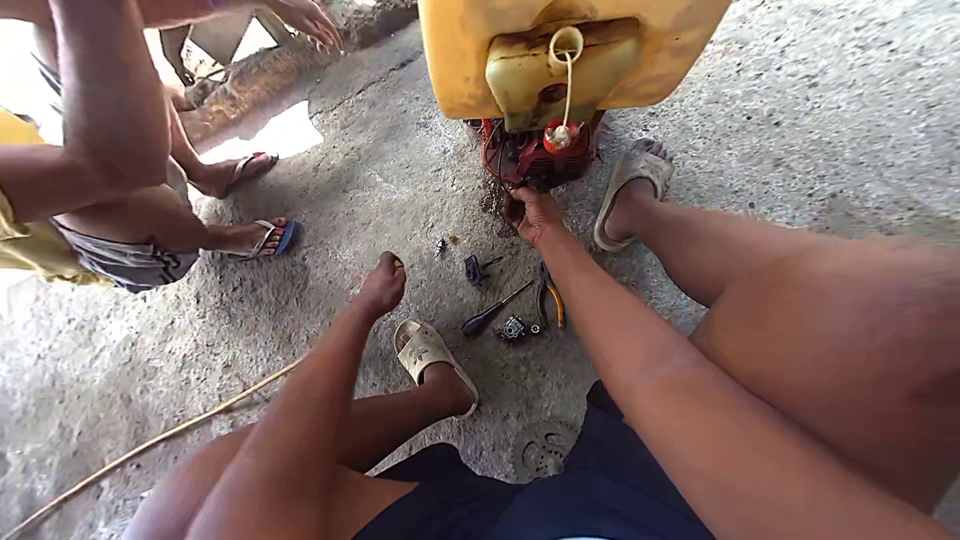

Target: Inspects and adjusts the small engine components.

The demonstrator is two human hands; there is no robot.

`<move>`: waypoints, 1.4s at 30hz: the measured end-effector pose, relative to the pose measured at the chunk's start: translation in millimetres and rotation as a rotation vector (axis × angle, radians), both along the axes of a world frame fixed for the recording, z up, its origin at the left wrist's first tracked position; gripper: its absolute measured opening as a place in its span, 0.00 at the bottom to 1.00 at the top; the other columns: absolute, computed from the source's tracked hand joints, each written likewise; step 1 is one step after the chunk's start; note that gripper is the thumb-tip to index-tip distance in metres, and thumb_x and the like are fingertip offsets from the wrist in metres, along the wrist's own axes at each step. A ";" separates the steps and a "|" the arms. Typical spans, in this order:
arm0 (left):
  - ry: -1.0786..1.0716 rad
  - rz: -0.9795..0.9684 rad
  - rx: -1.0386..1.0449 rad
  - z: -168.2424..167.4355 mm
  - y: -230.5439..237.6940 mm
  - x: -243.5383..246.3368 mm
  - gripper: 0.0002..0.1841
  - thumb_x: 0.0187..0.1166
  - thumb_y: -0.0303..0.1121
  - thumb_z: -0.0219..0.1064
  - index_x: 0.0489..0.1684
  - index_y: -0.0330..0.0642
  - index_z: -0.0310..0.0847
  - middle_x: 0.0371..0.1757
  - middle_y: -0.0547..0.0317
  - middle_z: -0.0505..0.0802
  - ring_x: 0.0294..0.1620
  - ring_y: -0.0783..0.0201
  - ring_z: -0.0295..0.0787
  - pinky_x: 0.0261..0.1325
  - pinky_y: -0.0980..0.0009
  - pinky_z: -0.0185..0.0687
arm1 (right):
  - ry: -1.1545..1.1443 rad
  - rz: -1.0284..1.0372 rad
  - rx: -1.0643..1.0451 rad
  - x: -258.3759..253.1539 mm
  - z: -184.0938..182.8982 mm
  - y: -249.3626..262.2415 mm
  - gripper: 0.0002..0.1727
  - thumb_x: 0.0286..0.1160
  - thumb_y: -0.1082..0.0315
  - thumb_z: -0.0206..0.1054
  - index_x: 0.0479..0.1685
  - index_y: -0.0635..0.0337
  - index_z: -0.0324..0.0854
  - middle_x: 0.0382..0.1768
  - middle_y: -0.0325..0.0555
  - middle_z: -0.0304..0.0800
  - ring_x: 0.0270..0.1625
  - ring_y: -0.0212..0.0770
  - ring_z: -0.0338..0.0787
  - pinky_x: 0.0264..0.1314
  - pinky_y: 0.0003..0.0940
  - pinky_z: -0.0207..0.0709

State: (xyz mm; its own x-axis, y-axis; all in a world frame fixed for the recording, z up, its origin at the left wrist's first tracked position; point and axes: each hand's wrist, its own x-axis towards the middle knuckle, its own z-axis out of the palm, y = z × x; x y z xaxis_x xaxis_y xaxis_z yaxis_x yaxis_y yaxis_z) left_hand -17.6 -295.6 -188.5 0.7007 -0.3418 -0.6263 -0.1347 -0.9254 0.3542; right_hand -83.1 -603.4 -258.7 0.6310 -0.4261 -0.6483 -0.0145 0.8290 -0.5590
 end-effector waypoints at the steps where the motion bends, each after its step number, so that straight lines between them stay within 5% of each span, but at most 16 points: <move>1: -0.030 0.008 0.026 -7.3 -6.2 -9.5 0.20 0.93 0.38 0.47 0.75 0.36 0.65 0.49 0.31 0.90 0.50 0.34 0.91 0.54 0.33 0.83 | 0.003 0.002 0.007 -1.9 0.4 0.4 0.04 0.78 0.75 0.62 0.46 0.63 0.77 0.29 0.48 0.85 0.28 0.39 0.87 0.35 0.33 0.87; 8: -0.128 -0.090 0.218 -51.8 -31.4 -39.8 0.18 0.92 0.40 0.49 0.71 0.43 0.76 0.60 0.37 0.91 0.64 0.35 0.87 0.64 0.30 0.79 | 0.045 0.058 -0.013 -9.8 4.2 -13.3 0.07 0.76 0.75 0.65 0.48 0.66 0.79 0.31 0.51 0.88 0.28 0.40 0.89 0.33 0.34 0.87; 12: -0.159 -0.117 0.376 -32.0 -42.9 -54.7 0.16 0.86 0.42 0.58 0.66 0.62 0.86 0.74 0.54 0.84 0.80 0.39 0.70 0.69 0.24 0.64 | 0.033 0.058 0.013 -10.7 7.8 -17.8 0.08 0.76 0.74 0.65 0.50 0.66 0.78 0.31 0.50 0.88 0.28 0.40 0.89 0.33 0.34 0.87; 14: -0.162 -0.154 0.432 -28.3 -49.8 -58.1 0.14 0.84 0.43 0.63 0.63 0.65 0.89 0.74 0.50 0.83 0.79 0.38 0.70 0.67 0.27 0.69 | 0.045 0.060 0.009 -11.8 10.8 -17.9 0.09 0.76 0.74 0.66 0.51 0.67 0.78 0.32 0.51 0.88 0.28 0.41 0.90 0.34 0.35 0.88; 18: -0.116 -0.238 0.418 -36.7 -51.7 -60.7 0.13 0.83 0.39 0.65 0.60 0.55 0.91 0.65 0.39 0.88 0.69 0.38 0.84 0.67 0.34 0.79 | 0.078 0.082 -0.005 -11.0 10.5 -12.4 0.07 0.74 0.73 0.67 0.45 0.68 0.80 0.30 0.50 0.90 0.28 0.41 0.91 0.34 0.36 0.89; 27: -0.174 -0.394 0.564 -40.2 -75.2 -62.5 0.11 0.80 0.36 0.63 0.50 0.47 0.92 0.54 0.44 0.94 0.61 0.38 0.90 0.58 0.31 0.82 | 0.101 0.082 -0.001 -14.2 8.4 -22.6 0.08 0.73 0.74 0.69 0.46 0.67 0.81 0.28 0.49 0.89 0.26 0.40 0.91 0.32 0.35 0.89; 42: -0.083 -0.349 0.637 -110.9 -90.1 -90.4 0.15 0.76 0.32 0.69 0.59 0.47 0.89 0.63 0.47 0.91 0.63 0.42 0.89 0.61 0.35 0.84 | 0.104 0.138 0.042 -2.2 14.1 -15.2 0.08 0.76 0.70 0.68 0.44 0.68 0.84 0.29 0.50 0.90 0.28 0.40 0.92 0.35 0.35 0.90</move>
State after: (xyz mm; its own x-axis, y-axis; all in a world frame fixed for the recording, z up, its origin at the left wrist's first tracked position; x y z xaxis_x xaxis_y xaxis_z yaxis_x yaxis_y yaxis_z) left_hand -108.1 -385.7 -299.4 0.6709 -0.1412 -0.7280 -0.4628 -0.8468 -0.2623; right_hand -85.3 -618.5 -244.6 0.6100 -0.3110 -0.7289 -0.1860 0.8379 -0.5131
